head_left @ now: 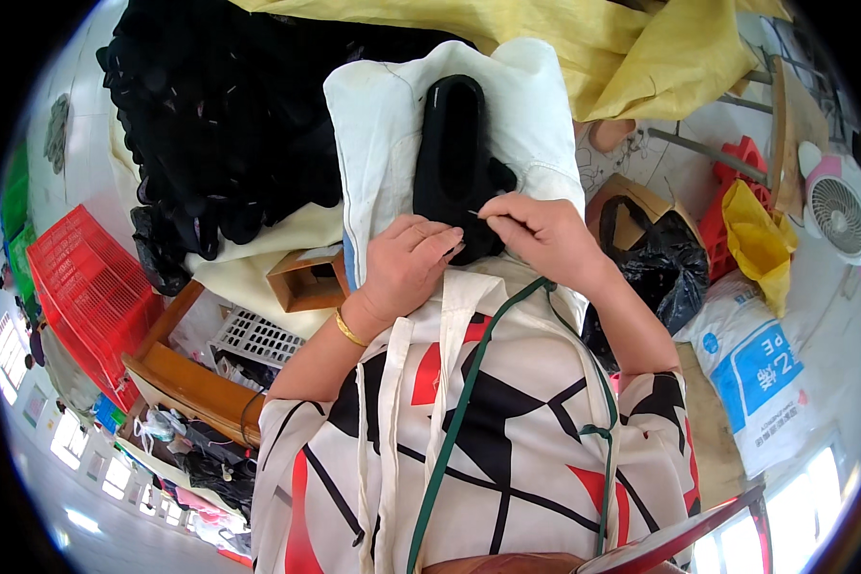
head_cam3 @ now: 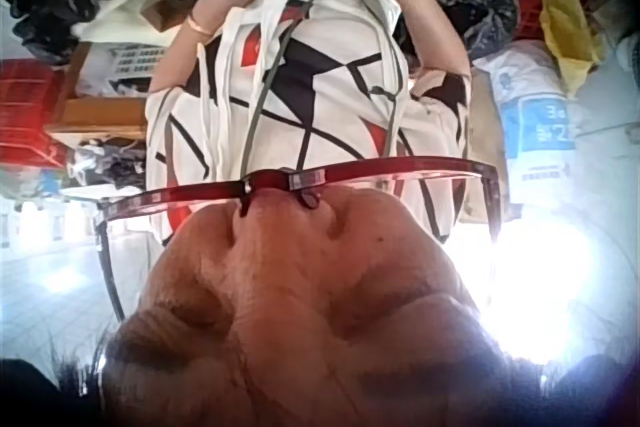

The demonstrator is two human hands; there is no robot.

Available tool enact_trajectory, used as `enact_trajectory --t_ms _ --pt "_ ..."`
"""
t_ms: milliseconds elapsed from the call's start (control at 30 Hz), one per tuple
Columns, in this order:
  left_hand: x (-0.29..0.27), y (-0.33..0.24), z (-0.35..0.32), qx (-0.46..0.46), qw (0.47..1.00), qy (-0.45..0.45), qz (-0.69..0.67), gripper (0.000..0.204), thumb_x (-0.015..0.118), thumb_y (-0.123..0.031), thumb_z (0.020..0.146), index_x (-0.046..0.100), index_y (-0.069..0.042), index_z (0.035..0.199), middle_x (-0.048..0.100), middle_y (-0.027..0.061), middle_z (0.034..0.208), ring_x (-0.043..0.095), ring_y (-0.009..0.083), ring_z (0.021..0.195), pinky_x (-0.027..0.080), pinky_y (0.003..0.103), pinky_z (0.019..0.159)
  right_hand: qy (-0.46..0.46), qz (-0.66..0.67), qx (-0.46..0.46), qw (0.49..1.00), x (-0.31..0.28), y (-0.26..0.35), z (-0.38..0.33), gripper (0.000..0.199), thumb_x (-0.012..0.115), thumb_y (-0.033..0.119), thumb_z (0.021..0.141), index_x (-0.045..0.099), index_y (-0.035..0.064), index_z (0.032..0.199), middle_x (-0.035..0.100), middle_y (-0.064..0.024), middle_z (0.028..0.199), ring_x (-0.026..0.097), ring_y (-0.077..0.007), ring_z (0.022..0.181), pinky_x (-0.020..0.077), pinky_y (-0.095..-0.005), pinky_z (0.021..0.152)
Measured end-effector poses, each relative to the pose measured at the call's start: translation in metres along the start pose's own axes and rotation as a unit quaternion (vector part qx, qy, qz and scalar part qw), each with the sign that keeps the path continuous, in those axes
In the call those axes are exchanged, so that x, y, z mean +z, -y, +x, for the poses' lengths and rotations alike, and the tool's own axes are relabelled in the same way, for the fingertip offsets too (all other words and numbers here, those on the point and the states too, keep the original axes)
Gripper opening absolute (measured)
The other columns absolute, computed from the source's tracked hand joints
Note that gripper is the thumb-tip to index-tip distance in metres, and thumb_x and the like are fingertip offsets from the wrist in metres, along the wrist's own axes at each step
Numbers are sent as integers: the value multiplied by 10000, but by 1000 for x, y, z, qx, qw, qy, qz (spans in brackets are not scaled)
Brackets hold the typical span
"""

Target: The person is sewing a black slipper using a needle and thread. They repeatedly insert the needle into the slipper's sole and pull the thread through to secure the material. The person works on a single slipper throughout the clip, occasionally adjusting its position on a white cloth.

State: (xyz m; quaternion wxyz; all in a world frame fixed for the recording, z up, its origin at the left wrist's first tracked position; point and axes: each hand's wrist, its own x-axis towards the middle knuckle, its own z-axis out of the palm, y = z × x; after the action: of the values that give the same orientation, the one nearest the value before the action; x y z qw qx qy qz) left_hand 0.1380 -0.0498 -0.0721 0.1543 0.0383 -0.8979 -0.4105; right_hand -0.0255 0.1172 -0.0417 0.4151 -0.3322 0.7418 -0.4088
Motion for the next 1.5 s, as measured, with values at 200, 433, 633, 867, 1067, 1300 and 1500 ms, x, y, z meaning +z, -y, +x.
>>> enact_trajectory --t_ms 200,433,633,867,1067,1300,1500 --pt "-1 2 0 30 999 -25 15 278 787 -48 714 698 -51 977 701 72 894 654 249 768 549 327 637 54 -97 -28 993 4 -3 12 176 635 120 941 694 57 1094 710 -138 863 668 -283 685 529 -316 646" --pt "-1 3 -1 25 999 -32 3 283 803 -42 702 704 -44 967 708 85 896 658 263 762 556 336 648 71 -115 -10 991 3 3 16 174 596 168 930 701 103 1055 718 -124 864 680 -343 761 549 -415 684" --pt "-1 4 -2 28 999 -34 -2 314 829 -31 688 704 -37 976 717 101 908 663 278 746 556 347 646 82 -144 -28 986 3 4 20 178 591 151 907 702 93 1034 713 -138 854 675 -360 755 541 -439 677" --pt "-2 2 -4 15 999 -28 -4 300 829 -36 692 706 -37 966 725 105 906 691 274 761 572 346 659 91 -115 -17 989 8 2 24 160 604 158 935 691 81 1046 715 -139 889 681 -346 788 542 -401 702" --pt "-1 1 -8 -29 999 -31 -34 272 820 -29 711 708 -36 959 734 114 893 714 287 783 586 352 685 99 -63 9 993 14 -9 24 138 595 171 979 630 75 1073 694 -129 887 669 -329 799 529 -373 715" --pt "3 -1 -8 -10 999 -27 -28 261 804 -19 721 707 -34 962 734 115 901 713 289 783 586 358 690 88 -41 42 994 29 1 33 121 563 154 992 505 83 1071 629 -162 778 623 -358 724 494 -411 669" --pt "-3 -4 -6 11 1000 1 17 258 787 -17 722 700 -30 965 736 113 936 707 287 796 582 350 699 135 -139 19 981 11 23 52 100 602 126 947 576 78 1030 640 -132 844 629 -341 762 502 -395 690"
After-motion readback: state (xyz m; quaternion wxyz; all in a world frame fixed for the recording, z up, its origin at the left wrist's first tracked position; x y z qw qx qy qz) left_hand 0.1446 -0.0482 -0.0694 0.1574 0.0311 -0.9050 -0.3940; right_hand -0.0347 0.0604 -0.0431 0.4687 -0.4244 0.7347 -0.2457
